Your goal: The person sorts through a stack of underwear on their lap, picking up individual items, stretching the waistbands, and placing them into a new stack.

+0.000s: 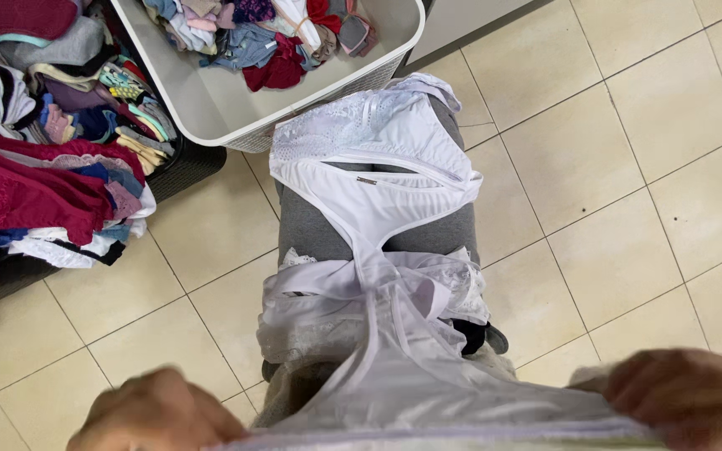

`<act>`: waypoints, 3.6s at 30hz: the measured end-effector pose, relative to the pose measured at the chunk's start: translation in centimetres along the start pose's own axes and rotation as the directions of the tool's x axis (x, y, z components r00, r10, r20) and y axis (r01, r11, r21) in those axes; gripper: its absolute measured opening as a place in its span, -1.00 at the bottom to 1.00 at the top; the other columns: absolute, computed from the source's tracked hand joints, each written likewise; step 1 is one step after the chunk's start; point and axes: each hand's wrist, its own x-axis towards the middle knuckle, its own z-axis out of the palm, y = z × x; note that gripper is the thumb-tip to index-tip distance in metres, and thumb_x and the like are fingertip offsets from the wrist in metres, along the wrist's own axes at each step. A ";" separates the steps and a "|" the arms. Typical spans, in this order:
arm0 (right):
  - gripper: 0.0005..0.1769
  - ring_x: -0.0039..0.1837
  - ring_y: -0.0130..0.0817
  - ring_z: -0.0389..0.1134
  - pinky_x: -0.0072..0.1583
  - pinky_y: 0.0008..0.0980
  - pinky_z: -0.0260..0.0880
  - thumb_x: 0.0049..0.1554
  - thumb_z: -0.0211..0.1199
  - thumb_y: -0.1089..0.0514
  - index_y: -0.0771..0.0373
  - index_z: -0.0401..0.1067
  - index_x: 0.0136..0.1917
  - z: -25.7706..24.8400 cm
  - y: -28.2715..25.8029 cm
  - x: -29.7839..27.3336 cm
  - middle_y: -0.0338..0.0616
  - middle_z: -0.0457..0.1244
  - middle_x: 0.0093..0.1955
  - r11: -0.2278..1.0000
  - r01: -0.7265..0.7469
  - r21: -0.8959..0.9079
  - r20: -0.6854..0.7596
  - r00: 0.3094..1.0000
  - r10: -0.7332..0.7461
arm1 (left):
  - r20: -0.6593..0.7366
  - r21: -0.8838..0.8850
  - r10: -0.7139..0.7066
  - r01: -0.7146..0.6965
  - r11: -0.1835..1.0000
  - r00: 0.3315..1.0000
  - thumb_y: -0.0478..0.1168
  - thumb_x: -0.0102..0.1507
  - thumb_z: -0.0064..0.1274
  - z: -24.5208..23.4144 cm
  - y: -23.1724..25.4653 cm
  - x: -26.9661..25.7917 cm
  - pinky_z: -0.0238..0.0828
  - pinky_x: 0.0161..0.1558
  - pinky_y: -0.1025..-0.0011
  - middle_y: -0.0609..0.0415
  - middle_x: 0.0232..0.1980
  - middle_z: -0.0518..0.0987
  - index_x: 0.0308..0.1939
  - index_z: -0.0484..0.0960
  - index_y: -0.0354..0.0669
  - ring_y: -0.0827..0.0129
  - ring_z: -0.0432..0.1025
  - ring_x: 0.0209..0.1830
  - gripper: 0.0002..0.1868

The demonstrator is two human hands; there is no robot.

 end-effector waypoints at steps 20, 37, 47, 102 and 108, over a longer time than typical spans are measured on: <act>-0.45 0.15 -0.21 0.53 0.15 -0.35 0.56 -0.08 0.39 0.60 0.47 0.62 0.21 6.6 22.1 10.1 0.20 0.51 0.11 0.866 -0.298 0.401 -0.374 0.810 0.452 | 0.533 -0.707 0.001 0.445 0.550 0.846 -0.46 0.01 0.65 20.6 -16.5 20.0 0.67 0.16 0.37 -0.07 0.13 0.77 0.44 0.67 -0.45 0.32 0.66 0.09 -0.11; -0.49 0.05 -0.06 0.49 0.19 -0.02 0.65 0.52 -0.04 -0.05 0.28 0.66 0.21 5.2 1.9 14.2 -0.03 0.42 0.10 0.805 0.462 -0.373 0.294 0.881 -0.370 | 0.212 -0.393 0.794 -0.694 0.603 0.570 -0.28 0.00 0.80 17.2 -12.8 22.0 0.19 0.71 -0.38 -0.04 0.75 0.45 -0.07 0.94 0.09 -0.28 0.13 0.78 -0.54; -0.45 0.39 0.10 0.59 0.73 0.45 0.58 0.16 0.43 -0.17 0.34 0.61 0.17 0.8 10.0 7.7 -0.02 0.51 0.16 0.869 0.238 -0.434 0.048 0.969 -0.241 | 0.509 -0.250 0.762 -0.779 0.575 0.399 0.07 -0.20 0.61 16.2 -9.0 24.5 -0.31 0.73 -0.31 0.37 0.13 0.69 -0.15 0.91 0.20 0.14 0.43 0.53 -0.47; 0.03 0.47 0.21 0.63 0.59 0.27 0.85 0.04 0.51 0.33 0.40 0.11 0.68 -2.6 1.4 10.0 0.23 0.46 0.29 0.999 0.040 -0.009 -0.353 0.935 -0.040 | -0.345 -0.828 0.526 -0.516 0.220 0.777 0.35 0.27 0.47 3.8 -3.3 15.5 0.43 -0.16 0.56 0.21 -0.07 0.54 0.26 0.38 0.07 0.53 0.39 -0.18 -0.22; -0.09 0.28 -0.37 0.51 0.30 -0.42 0.62 -0.05 0.52 0.48 0.34 0.41 0.57 0.3 11.7 11.4 -0.06 0.41 0.39 0.898 -0.285 0.336 -0.315 0.864 0.392 | 0.093 -0.990 0.248 0.064 0.123 0.964 -0.39 0.28 0.28 9.9 -8.3 15.3 0.64 -0.10 0.48 0.12 0.09 0.64 0.30 0.51 -0.18 0.45 0.55 -0.10 -0.48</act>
